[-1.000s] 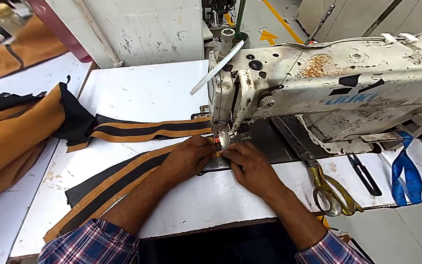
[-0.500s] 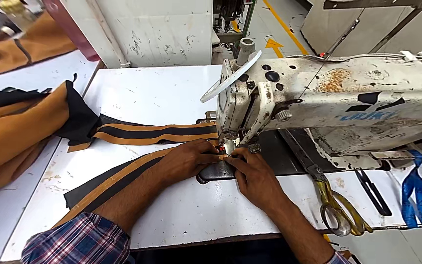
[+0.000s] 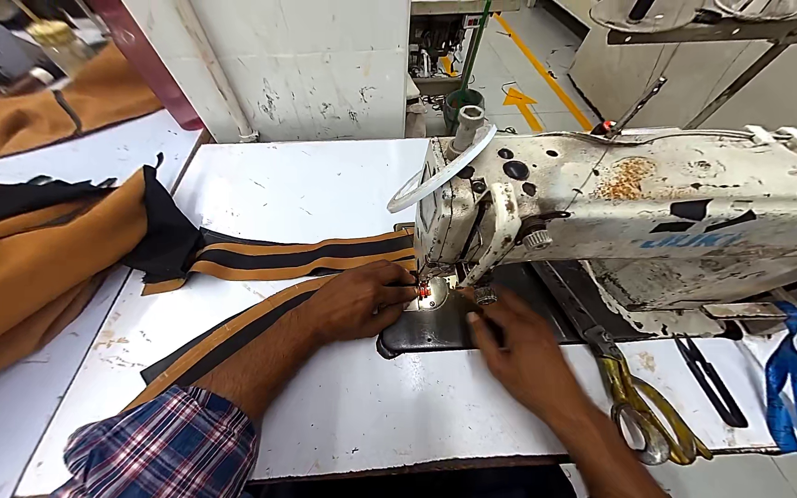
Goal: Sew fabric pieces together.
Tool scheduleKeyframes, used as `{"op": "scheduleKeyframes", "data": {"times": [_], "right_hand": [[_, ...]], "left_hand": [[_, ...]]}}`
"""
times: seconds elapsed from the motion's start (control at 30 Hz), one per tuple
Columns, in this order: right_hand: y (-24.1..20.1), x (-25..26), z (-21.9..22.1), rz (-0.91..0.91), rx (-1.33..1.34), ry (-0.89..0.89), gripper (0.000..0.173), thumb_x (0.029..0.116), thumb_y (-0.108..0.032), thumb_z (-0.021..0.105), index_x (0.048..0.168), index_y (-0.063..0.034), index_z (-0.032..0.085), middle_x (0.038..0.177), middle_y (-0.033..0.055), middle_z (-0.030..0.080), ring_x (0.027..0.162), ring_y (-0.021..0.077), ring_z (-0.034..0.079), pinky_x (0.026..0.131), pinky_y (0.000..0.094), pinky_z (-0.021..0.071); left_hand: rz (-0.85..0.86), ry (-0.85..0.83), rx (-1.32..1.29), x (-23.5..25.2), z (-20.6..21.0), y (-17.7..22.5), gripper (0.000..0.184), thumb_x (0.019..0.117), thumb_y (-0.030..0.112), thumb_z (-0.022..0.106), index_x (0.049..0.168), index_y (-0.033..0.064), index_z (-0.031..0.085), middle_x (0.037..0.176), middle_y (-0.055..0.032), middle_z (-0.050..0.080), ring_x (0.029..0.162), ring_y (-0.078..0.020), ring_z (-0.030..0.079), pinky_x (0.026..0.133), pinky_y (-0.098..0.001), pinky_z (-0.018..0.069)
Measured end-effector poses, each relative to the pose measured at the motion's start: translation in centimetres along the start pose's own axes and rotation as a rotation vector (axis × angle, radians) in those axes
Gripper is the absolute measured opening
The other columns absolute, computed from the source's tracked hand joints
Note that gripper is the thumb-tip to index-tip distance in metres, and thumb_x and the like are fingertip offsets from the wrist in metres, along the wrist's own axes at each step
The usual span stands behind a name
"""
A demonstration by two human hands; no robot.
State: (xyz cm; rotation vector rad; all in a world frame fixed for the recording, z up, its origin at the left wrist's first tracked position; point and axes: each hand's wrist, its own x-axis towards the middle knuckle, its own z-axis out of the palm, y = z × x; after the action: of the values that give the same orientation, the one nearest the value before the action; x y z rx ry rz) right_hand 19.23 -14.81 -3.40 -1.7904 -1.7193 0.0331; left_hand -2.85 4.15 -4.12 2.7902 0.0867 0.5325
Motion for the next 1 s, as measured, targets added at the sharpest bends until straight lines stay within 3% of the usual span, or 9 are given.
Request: {"op": "scheduleKeyframes", "data": {"times": [0.07,0.13,0.3,0.37,0.43,0.7,0.77,0.87,1.0], "right_hand": [[1.1,-0.5,-4.8,0.085,-0.110,0.085,0.036,0.1034,-0.027,0.050,0.126,-0.0085,0.071,0.123,0.0104,0.071,0.110,0.0254,0.070,0.090,0.0497,0.0585],[3.9,-1.9,-9.9,0.229,-0.229,0.173,0.041,0.1062,-0.029,0.048,0.129,-0.0012,0.067,0.124,0.0226,0.068,0.113,0.0401,0.067,0.093,0.0632,0.0528],[13.2,-6.9,-15.2,0.474,-0.425,0.167,0.061,0.1074,-0.050,0.043,0.133,0.0013,0.063,0.130,0.0303,0.063,0.121,0.0501,0.060,0.099,0.0723,0.0445],[13.8,-8.7,-14.1,0.479,-0.402,0.052,0.075,0.1044,-0.060,0.037,0.146,0.0009,0.054,0.148,0.0265,0.053,0.138,0.0487,0.048,0.110,0.0726,0.0366],[13.7,-9.8,-12.8,0.480,-0.400,0.016,0.079,0.1034,-0.062,0.033,0.150,-0.0018,0.051,0.153,0.0230,0.049,0.139,0.0473,0.048,0.108,0.0723,0.0383],[12.9,-9.6,-14.1,0.429,-0.389,0.066,0.076,0.1027,-0.059,0.038,0.149,-0.0015,0.051,0.153,0.0218,0.050,0.140,0.0433,0.050,0.111,0.0669,0.0390],[11.1,-10.0,-15.0,0.377,-0.337,0.055,0.064,0.1051,-0.047,0.045,0.143,0.0028,0.056,0.149,0.0247,0.053,0.137,0.0432,0.052,0.111,0.0631,0.0411],[7.1,-11.3,-15.2,0.379,-0.171,-0.119,0.046,0.1066,-0.032,0.051,0.134,0.0032,0.063,0.129,0.0288,0.065,0.114,0.0436,0.066,0.097,0.0607,0.0522],[4.3,-12.9,-13.8,0.505,-0.106,-0.381,0.042,0.1033,-0.026,0.055,0.130,0.0068,0.059,0.117,0.0308,0.065,0.103,0.0436,0.068,0.092,0.0599,0.0538]], "left_hand": [[-0.018,-0.017,-0.011,-0.3,0.1,0.2,0.033,0.1008,0.025,0.056,0.125,0.0128,0.074,0.127,-0.0056,0.067,0.122,-0.0158,0.060,0.106,-0.0301,0.0486],[-0.027,-0.033,-0.016,-0.4,0.1,0.2,0.033,0.1012,0.025,0.055,0.126,0.0124,0.074,0.130,-0.0060,0.065,0.124,-0.0165,0.058,0.107,-0.0302,0.0474],[-0.034,-0.027,-0.004,-0.3,0.1,0.2,0.033,0.1018,0.025,0.055,0.126,0.0131,0.074,0.129,-0.0058,0.065,0.124,-0.0164,0.058,0.106,-0.0297,0.0483],[-0.039,-0.019,0.004,-0.2,0.2,0.1,0.033,0.1012,0.025,0.055,0.125,0.0136,0.074,0.129,-0.0056,0.065,0.123,-0.0166,0.058,0.106,-0.0304,0.0484],[-0.039,-0.028,0.004,-0.2,0.2,0.0,0.033,0.1008,0.025,0.055,0.125,0.0143,0.074,0.129,-0.0051,0.065,0.124,-0.0162,0.058,0.107,-0.0302,0.0479],[-0.049,-0.046,-0.062,-0.2,0.0,-0.3,0.031,0.1016,0.025,0.056,0.122,0.0146,0.076,0.131,-0.0028,0.067,0.128,-0.0128,0.057,0.111,-0.0307,0.0458],[-0.088,-0.038,-0.135,0.1,-0.5,-0.7,0.027,0.1024,0.023,0.059,0.118,0.0107,0.076,0.129,-0.0040,0.069,0.126,-0.0136,0.060,0.110,-0.0329,0.0473],[-0.131,-0.025,-0.174,0.7,-1.1,-1.4,0.023,0.1018,0.022,0.063,0.112,0.0072,0.077,0.124,-0.0061,0.070,0.120,-0.0152,0.064,0.107,-0.0344,0.0498],[-0.165,0.000,-0.111,1.6,-1.1,-1.6,0.022,0.1025,0.020,0.062,0.107,0.0062,0.078,0.119,-0.0084,0.070,0.117,-0.0204,0.063,0.105,-0.0365,0.0496]]}}
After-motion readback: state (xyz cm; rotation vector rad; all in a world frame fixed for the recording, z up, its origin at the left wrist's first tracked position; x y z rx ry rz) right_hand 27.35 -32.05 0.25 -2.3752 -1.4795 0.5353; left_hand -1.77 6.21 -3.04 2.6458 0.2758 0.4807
